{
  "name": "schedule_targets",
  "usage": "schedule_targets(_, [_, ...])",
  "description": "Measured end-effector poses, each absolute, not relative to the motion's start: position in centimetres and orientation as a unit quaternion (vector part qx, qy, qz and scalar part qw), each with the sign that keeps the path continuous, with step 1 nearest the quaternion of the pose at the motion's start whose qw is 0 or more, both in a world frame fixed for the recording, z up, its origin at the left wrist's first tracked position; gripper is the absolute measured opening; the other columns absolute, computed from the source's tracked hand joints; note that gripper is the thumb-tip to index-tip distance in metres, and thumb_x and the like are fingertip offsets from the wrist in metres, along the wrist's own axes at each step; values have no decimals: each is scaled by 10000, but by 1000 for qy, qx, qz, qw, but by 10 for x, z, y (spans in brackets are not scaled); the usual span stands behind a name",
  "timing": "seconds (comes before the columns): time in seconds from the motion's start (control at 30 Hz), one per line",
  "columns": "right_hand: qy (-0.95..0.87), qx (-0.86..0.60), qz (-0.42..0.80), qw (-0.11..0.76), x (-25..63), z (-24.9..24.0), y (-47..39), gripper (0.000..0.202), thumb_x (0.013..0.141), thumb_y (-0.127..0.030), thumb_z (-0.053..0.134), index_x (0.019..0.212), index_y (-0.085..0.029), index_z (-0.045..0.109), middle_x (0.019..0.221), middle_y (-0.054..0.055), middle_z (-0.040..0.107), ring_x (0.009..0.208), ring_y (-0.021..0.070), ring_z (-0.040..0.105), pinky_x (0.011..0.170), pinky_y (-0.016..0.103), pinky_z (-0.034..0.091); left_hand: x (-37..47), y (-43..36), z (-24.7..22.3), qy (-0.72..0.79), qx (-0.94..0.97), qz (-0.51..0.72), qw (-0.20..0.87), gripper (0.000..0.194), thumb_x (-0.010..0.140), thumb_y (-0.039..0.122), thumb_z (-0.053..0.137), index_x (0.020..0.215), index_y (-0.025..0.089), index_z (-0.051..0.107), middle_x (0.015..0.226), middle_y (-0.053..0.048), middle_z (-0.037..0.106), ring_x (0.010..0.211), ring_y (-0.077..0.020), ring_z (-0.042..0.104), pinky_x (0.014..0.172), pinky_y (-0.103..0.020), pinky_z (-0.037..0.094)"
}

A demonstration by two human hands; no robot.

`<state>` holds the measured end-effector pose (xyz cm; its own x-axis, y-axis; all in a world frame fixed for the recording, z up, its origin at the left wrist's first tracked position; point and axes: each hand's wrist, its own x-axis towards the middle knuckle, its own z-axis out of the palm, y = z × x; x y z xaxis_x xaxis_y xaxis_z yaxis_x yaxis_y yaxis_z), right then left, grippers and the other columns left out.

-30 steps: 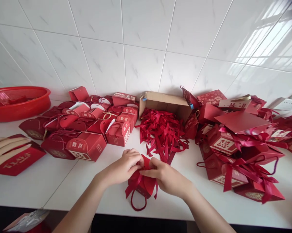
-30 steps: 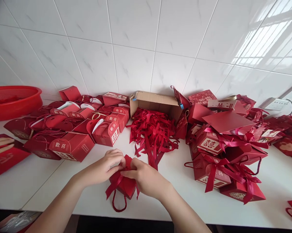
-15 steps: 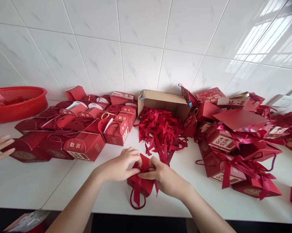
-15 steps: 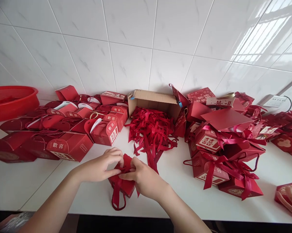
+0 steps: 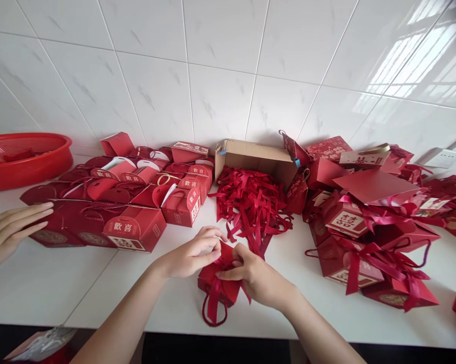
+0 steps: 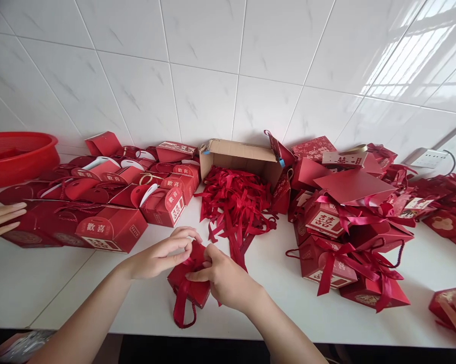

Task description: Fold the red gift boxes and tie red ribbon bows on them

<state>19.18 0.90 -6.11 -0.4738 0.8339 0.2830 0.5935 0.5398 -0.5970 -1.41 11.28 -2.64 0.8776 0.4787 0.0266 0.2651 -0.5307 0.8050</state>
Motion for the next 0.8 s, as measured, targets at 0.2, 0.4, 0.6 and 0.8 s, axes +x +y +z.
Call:
schedule_targets(0.2, [-822,-435,208,302,190,-56,8,393,945,-77,443,1042,-274,769,859,21,362,702,109,444,725,268,556,-12,106,-37,264,865,150,399,199,962,328,425,800,223,475,1196,-82,555,1236,-216,448,1034,-369,414])
schedule_targets(0.4, [-808,-441,215,327,189,-56,7,389,934,-71,435,949,-256,777,846,35,393,715,132,473,637,254,501,2,82,-48,276,839,254,394,280,914,239,488,688,234,323,1015,-69,627,1223,-224,494,975,-344,447])
schedule_targets(0.6, [-728,-465,250,437,191,-61,7,207,929,-106,416,894,-192,601,844,34,549,699,126,528,626,240,472,6,80,-54,294,798,258,459,334,878,223,522,644,241,284,812,-47,650,1211,-234,542,933,-329,471])
schedule_targets(0.8, [-640,-517,269,501,198,-74,8,228,917,-198,492,738,-223,354,725,-19,518,630,115,465,577,230,416,1,83,-56,294,782,247,491,374,820,216,587,635,245,264,803,-37,691,1262,-250,528,926,-346,476])
